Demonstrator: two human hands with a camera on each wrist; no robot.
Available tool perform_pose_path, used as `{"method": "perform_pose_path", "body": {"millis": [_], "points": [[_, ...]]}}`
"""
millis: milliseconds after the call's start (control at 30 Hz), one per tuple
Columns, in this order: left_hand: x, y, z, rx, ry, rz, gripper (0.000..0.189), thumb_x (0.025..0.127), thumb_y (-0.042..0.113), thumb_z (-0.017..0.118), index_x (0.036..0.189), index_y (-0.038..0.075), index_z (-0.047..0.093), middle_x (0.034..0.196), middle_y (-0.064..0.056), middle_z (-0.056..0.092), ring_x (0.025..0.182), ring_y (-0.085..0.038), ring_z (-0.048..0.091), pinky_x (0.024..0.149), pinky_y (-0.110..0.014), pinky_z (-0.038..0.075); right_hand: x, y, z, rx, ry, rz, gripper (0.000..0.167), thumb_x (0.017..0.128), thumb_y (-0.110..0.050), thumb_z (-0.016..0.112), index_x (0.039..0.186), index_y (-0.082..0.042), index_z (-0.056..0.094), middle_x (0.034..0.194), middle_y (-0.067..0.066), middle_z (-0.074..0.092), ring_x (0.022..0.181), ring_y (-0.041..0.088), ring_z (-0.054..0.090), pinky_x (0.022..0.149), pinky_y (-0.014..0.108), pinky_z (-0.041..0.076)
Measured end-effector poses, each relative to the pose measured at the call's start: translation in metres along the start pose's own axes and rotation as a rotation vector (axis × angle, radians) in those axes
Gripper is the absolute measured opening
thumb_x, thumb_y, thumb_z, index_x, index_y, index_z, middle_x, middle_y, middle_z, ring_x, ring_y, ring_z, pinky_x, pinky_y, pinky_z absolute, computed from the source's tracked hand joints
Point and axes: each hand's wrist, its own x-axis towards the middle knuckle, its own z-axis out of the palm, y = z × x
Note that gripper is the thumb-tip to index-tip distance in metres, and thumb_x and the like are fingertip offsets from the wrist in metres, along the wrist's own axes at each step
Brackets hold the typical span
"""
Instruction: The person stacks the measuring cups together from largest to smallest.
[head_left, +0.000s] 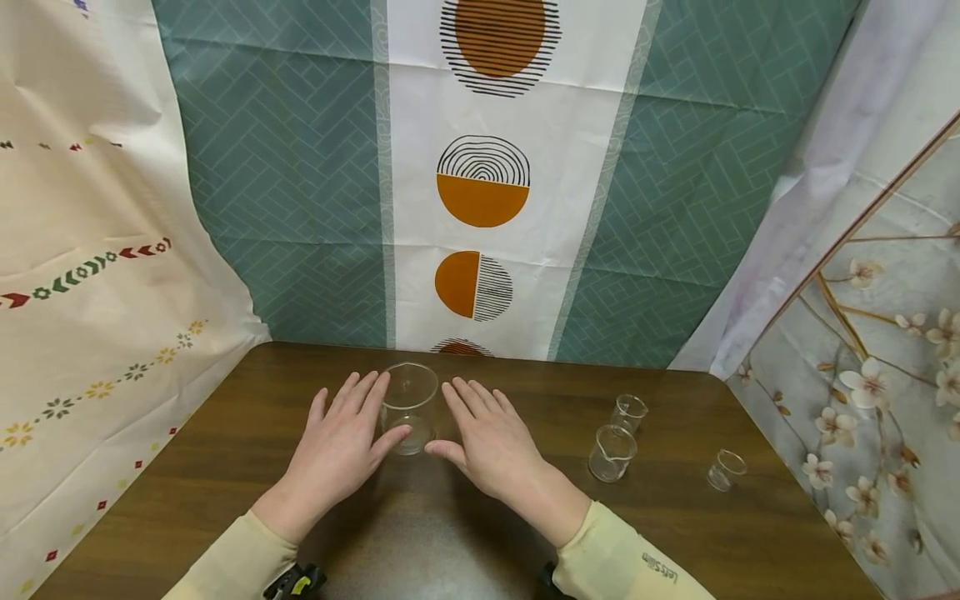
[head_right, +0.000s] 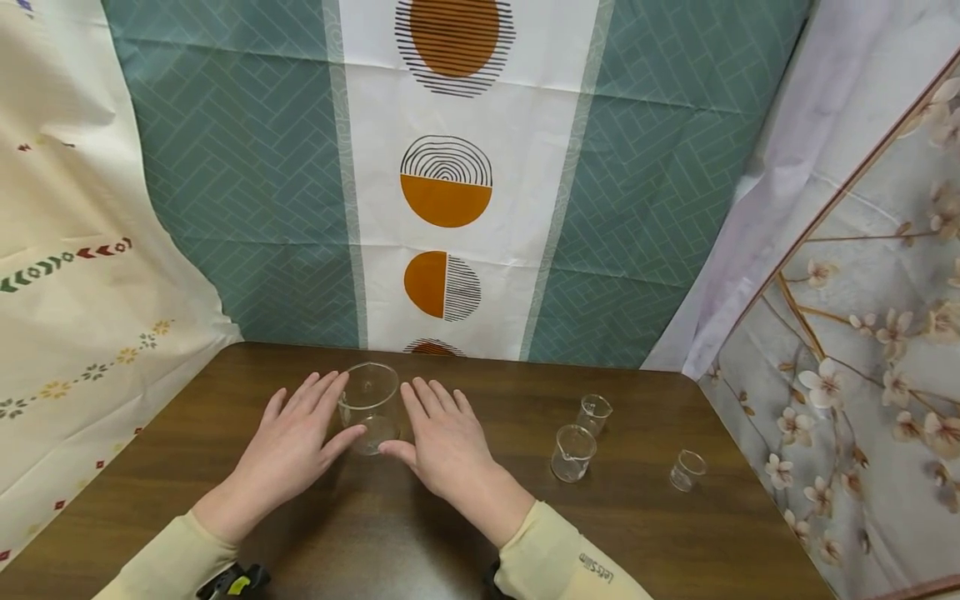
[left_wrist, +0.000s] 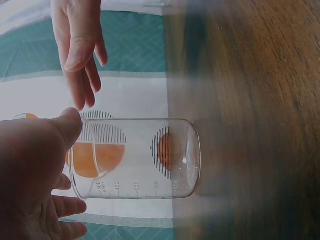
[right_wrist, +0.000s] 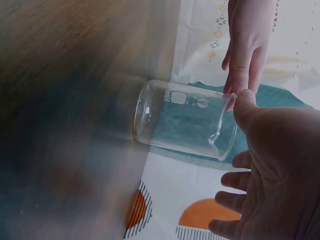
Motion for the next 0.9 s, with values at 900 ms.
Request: {"method": "perform_pose_path", "body": {"millis": [900], "points": [[0.0006, 0.0010, 0.0022, -0.012, -0.023, -0.007, 0.084, 0.106, 0.051, 0.073, 0.165, -0.002, 0.045, 0.165, -0.021, 0.052, 0.157, -0.046, 0.040, 0.118, -0.079, 0.027, 0.0076, -0.0048, 0.0038, 0.003, -0.022, -0.016, 0.083, 0.110, -0.063, 0.055, 0.171, -0.010, 0.039, 0.173, 0.011, 0.043, 0.156, 0.032, 0.046, 0.123, 0.053, 0.040]]}}
